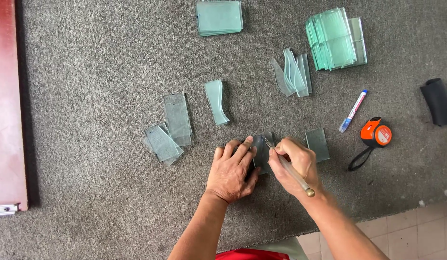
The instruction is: Cutting and organizing small pieces of glass using a glass cutter.
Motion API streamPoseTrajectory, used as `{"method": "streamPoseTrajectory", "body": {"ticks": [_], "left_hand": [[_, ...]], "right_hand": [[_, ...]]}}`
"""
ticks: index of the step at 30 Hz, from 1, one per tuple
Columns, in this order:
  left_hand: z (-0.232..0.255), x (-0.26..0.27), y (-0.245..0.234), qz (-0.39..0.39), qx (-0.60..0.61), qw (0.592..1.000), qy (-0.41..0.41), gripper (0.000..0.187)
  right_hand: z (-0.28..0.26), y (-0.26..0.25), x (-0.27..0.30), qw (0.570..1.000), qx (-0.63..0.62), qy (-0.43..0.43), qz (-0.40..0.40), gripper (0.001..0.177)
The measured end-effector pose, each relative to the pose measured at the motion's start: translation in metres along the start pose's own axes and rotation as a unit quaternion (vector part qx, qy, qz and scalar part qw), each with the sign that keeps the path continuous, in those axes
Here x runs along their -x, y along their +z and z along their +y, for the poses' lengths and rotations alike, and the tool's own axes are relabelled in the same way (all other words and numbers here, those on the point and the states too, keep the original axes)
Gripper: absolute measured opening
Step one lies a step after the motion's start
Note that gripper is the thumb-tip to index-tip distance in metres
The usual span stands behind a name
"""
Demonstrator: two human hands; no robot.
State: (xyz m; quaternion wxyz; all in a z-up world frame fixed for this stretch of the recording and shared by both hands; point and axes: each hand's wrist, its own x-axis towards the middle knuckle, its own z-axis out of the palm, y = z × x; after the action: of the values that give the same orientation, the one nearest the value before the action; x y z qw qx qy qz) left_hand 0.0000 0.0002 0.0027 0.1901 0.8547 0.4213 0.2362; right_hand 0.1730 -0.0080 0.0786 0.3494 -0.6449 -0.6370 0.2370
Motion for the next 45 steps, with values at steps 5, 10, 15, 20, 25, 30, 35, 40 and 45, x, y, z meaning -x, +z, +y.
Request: {"method": "streamPoseTrajectory", "body": {"ticks": [5,10,15,20,25,30,35,40,45], "left_hand": [[0.000,0.001,0.001,-0.008,0.002,1.000,-0.003,0.045],[0.000,0.001,0.001,-0.008,-0.002,1.000,0.000,0.046],[0.000,0.001,0.001,-0.009,-0.002,1.000,0.002,0.047],[0.001,0.000,0.000,-0.011,-0.005,1.000,-0.005,0.047],[0.004,-0.003,-0.011,-0.003,0.017,1.000,0.010,0.052],[0.003,-0.004,-0.011,-0.004,0.012,1.000,0.011,0.052],[0.005,-0.004,-0.014,-0.002,0.010,1.000,0.011,0.049],[0.006,-0.004,-0.014,-0.001,0.006,1.000,0.009,0.050],[0.006,-0.003,-0.013,0.004,0.011,1.000,0.004,0.049]], "right_hand": [[0.004,0.006,0.011,0.999,0.009,0.024,0.041,0.028],[-0.003,0.009,0.019,0.995,0.002,0.084,0.058,0.027],[-0.016,0.013,0.027,0.988,-0.019,0.137,0.074,0.024],[-0.018,0.022,0.041,0.983,-0.035,0.148,0.105,0.023],[-0.029,0.023,0.044,0.983,0.004,0.145,0.108,0.022],[-0.028,0.022,0.047,0.986,-0.017,0.140,0.093,0.022],[-0.028,0.021,0.056,0.985,-0.029,0.149,0.086,0.023],[-0.026,0.015,0.062,0.989,-0.020,0.132,0.070,0.024],[-0.016,0.007,0.065,0.992,0.001,0.118,0.036,0.026]]}}
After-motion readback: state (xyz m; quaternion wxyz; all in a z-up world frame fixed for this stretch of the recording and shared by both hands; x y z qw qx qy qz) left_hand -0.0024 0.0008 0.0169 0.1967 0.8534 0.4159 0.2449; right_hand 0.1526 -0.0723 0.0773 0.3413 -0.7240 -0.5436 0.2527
